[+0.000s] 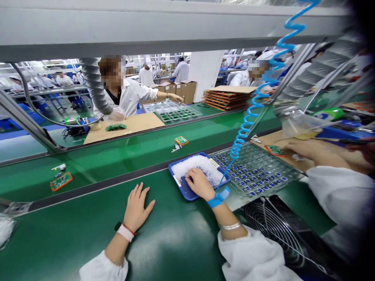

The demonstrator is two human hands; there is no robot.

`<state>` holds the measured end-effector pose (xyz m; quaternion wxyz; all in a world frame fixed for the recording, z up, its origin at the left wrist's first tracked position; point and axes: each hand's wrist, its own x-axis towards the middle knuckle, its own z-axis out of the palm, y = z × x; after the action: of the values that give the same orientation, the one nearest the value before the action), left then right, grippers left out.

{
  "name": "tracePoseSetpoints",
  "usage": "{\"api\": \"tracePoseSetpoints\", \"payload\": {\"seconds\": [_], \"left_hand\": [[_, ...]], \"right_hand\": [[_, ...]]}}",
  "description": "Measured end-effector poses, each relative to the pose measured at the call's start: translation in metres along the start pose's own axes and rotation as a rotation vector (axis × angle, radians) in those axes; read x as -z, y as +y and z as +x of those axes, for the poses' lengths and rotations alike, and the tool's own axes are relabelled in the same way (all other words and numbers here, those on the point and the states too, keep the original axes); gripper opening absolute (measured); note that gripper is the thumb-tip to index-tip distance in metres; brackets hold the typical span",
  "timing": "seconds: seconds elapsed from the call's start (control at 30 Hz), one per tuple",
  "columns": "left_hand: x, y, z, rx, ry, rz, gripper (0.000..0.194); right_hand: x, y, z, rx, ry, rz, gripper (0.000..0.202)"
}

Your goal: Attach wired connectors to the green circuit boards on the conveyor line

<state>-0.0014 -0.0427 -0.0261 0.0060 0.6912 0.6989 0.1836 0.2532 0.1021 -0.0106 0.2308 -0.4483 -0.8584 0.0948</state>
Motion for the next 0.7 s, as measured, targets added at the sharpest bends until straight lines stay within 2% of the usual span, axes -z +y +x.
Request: {"api": "tracePoseSetpoints", "payload": {"seconds": [0.7], "left_hand": [[-0.0024, -0.0009, -0.0012, -0.004, 0.020, -0.003, 0.050]], "right_hand": [[-0.0006, -0.0012, -0.0010, -0.009, 0.016, 0.026, 0.008]]}}
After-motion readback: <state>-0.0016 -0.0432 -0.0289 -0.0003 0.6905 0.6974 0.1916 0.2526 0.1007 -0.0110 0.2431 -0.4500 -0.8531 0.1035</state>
